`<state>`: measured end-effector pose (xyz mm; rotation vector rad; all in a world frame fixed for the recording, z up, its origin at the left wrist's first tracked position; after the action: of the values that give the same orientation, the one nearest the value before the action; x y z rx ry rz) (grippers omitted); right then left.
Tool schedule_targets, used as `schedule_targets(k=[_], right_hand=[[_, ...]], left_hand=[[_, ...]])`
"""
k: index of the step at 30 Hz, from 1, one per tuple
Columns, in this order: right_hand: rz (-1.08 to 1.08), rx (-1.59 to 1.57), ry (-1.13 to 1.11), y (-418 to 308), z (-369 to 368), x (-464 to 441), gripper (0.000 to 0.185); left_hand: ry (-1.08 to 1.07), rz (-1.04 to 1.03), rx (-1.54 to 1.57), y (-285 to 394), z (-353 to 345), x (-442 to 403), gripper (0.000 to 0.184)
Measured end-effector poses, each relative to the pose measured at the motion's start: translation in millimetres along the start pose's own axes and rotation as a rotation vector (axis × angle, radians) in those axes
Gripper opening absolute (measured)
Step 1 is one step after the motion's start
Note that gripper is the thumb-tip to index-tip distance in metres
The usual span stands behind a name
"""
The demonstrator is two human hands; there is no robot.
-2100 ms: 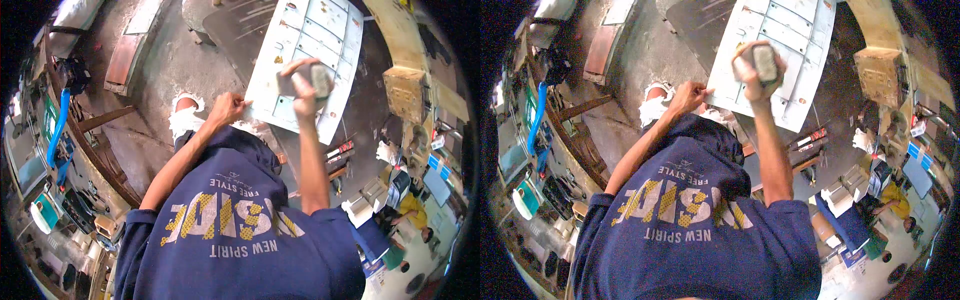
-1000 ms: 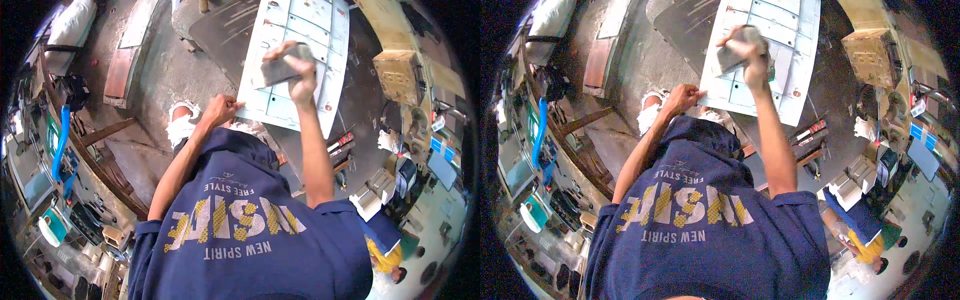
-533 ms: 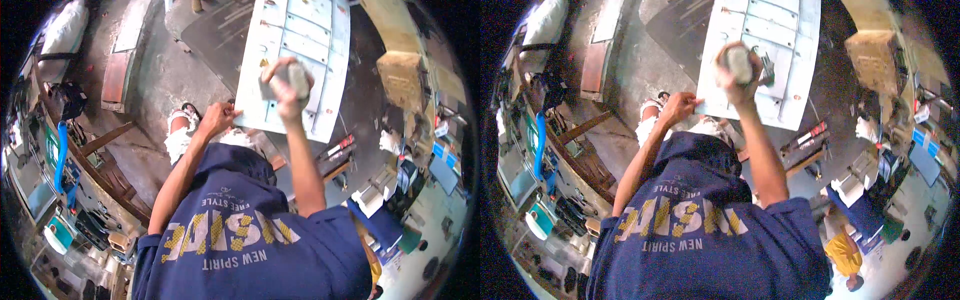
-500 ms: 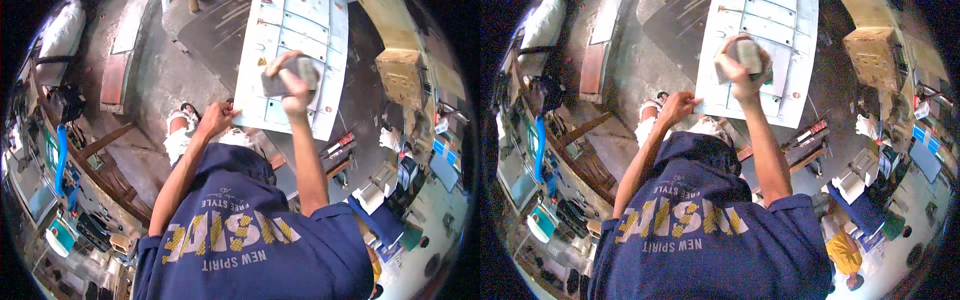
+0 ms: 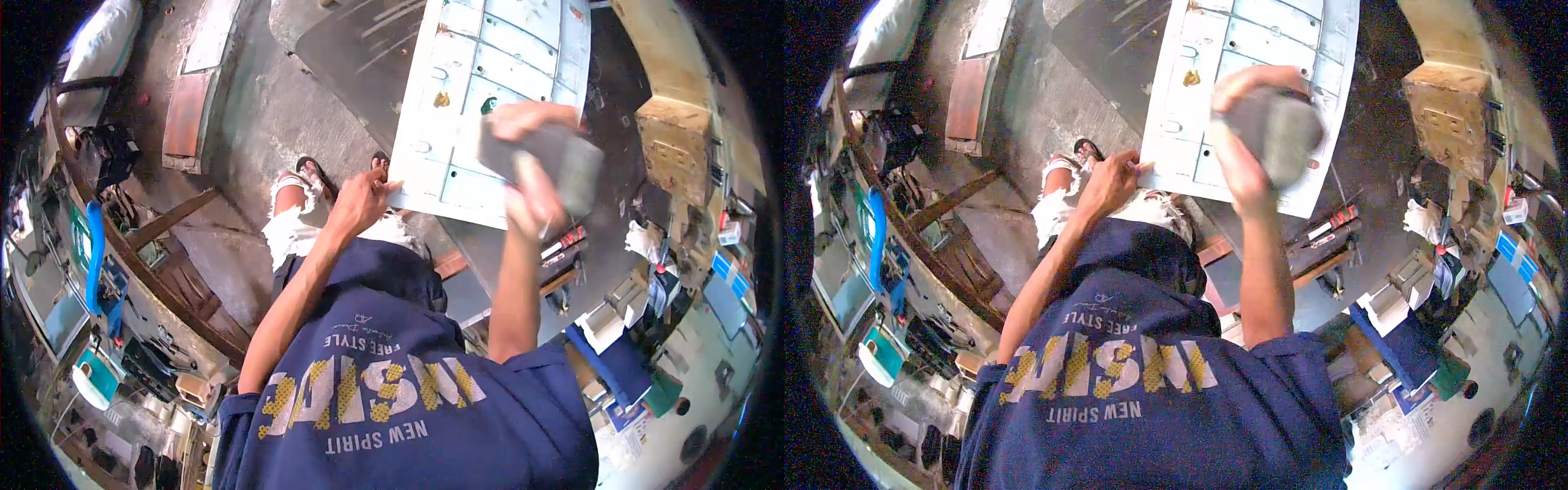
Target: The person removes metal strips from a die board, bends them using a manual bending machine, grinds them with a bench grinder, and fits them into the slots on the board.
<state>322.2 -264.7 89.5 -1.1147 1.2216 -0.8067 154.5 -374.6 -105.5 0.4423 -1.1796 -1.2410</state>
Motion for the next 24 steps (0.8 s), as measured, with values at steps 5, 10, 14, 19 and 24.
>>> schedule_targets(k=[5, 10, 14, 19, 24], right_hand=[[0.409, -0.199, -0.200, -36.4, -28.3, 1.9, 0.041], [-0.215, -0.205, -0.005, 105.7, -16.4, 37.6, 0.032], [0.192, -0.202, -0.142, -6.5, -21.4, 3.9, 0.033], [-0.057, -0.085, 0.128, 50.9, -19.9, 20.2, 0.036], [-0.604, 0.367, 0.391, 41.6, 120.6, 49.3, 0.043]], left_hand=[[-0.050, 0.032, -0.028, -10.4, -3.7, -3.7, 0.021], [-0.101, 0.015, -0.073, -7.6, -6.0, 3.5, 0.021], [-0.075, 0.085, 0.040, -19.6, -8.9, 3.3, 0.019], [-0.095, 0.075, -0.019, -13.1, 0.9, -8.9, 0.024], [-0.110, 0.086, 0.153, -34.5, -17.4, -4.8, 0.029]])
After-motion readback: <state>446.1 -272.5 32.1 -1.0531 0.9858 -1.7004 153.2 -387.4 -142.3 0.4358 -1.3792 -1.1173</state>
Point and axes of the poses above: each hand's wrist, its own x-axis away from the middle knuckle, its own z-axis out of the back of the hand, y = z × x, the point moved 8 cm from there along -x, towards the middle knuckle, and after that the axes turned 5 degrees about -y, right-handed, at the moved point
